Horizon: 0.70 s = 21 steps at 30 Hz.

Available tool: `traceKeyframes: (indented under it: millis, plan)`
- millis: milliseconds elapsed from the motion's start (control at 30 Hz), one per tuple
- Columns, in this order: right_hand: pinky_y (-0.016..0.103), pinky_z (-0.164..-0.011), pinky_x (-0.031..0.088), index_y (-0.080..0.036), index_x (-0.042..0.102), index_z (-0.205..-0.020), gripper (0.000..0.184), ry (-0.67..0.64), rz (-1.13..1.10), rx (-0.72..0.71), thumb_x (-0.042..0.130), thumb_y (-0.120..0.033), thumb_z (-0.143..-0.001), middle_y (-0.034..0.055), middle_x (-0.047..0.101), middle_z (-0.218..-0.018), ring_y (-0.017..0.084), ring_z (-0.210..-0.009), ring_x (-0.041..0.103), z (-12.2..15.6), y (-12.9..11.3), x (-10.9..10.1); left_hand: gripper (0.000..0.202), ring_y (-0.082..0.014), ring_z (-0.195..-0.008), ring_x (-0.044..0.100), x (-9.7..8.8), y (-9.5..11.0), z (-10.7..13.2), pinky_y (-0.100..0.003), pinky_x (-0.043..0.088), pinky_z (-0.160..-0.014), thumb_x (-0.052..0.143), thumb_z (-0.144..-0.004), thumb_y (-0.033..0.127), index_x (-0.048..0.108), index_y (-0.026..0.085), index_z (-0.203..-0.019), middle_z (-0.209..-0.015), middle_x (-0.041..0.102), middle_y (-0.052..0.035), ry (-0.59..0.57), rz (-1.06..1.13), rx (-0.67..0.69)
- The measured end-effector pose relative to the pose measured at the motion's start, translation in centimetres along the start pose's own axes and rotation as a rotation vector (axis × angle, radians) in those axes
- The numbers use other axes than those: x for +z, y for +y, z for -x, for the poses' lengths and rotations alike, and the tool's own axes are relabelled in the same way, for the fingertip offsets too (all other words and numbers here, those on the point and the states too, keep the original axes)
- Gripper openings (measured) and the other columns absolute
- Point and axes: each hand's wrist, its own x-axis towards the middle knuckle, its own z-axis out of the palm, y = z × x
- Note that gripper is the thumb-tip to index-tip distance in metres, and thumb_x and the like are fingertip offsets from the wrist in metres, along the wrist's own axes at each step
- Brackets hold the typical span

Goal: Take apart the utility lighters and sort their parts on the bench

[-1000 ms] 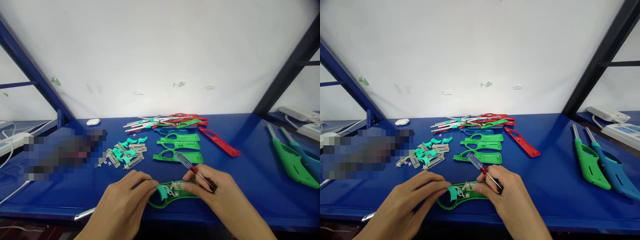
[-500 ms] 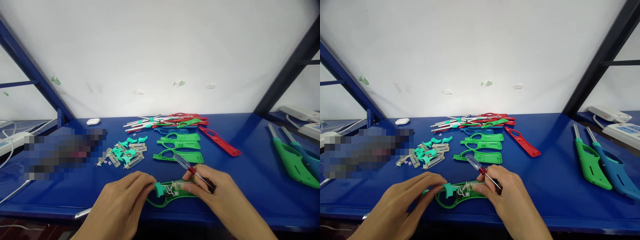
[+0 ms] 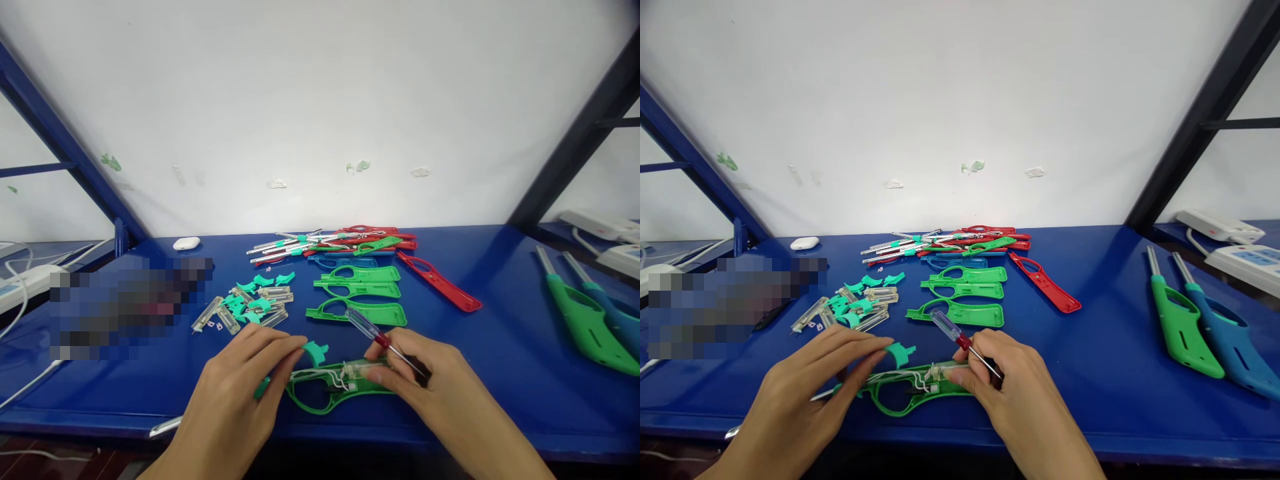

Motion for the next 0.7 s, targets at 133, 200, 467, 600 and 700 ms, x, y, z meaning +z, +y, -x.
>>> traceKeyframes:
  millis: [133,200,467,600,700]
  plan:
    - [0.025,-0.055,0.036,-0.025,0.069,-0.088,0.022,0.005,0.001,0.011,0.071,-0.043,-0.099,-0.0038,0.051,-0.068,0.016,-0.061,0.053,0.1,-0.1,0.0,0.032,-0.0195,-0.114,0.067,0.4,-0.6,0.2,-0.032,0.058,-0.095,0.06,-0.107,0.021,0.064,0.029,-0.137,-0.122,0.074,-0.0009,0.008,-0.102,-0.02]
    - [0.024,-0.056,0.037,-0.024,0.065,-0.082,0.026,0.012,-0.009,0.004,0.071,-0.043,-0.099,-0.0037,0.051,-0.068,0.016,-0.061,0.053,0.1,-0.1,0.1,0.033,-0.0213,-0.122,0.062,0.5,-0.3,0.4,-0.035,0.057,-0.098,0.057,-0.108,0.02,0.063,0.03,-0.138,-0.131,0.07,-0.0023,-0.035,-0.096,-0.02]
    - [0.025,-0.055,0.039,-0.025,0.071,-0.088,0.018,0.052,-0.063,-0.042,0.072,-0.041,-0.097,-0.0034,0.053,-0.068,0.016,-0.059,0.052,0.2,-0.4,0.1,0.026,-0.0219,-0.105,0.062,1.4,0.6,0.8,-0.032,0.06,-0.084,0.054,-0.108,0.016,0.069,0.028,-0.125,-0.113,0.07,-0.0046,-0.194,0.041,0.004]
    - [0.026,-0.057,0.04,-0.025,0.071,-0.084,0.022,0.101,-0.127,-0.013,0.073,-0.044,-0.096,-0.0042,0.052,-0.068,0.016,-0.061,0.048,0.5,-0.7,0.3,0.02,-0.0194,-0.092,0.063,1.5,0.4,0.4,-0.029,0.059,-0.077,0.053,-0.107,0.014,0.07,0.024,-0.113,-0.104,0.071,-0.0033,-0.188,0.042,0.077]
    - [0.026,-0.058,0.042,-0.025,0.07,-0.083,0.024,0.108,-0.161,0.014,0.075,-0.045,-0.094,-0.0047,0.052,-0.067,0.016,-0.061,0.049,0.7,-0.6,0.5,0.02,-0.0194,-0.087,0.063,1.5,0.5,0.3,-0.03,0.059,-0.074,0.05,-0.108,0.014,0.068,0.022,-0.108,-0.099,0.071,-0.0031,-0.169,-0.007,0.108]
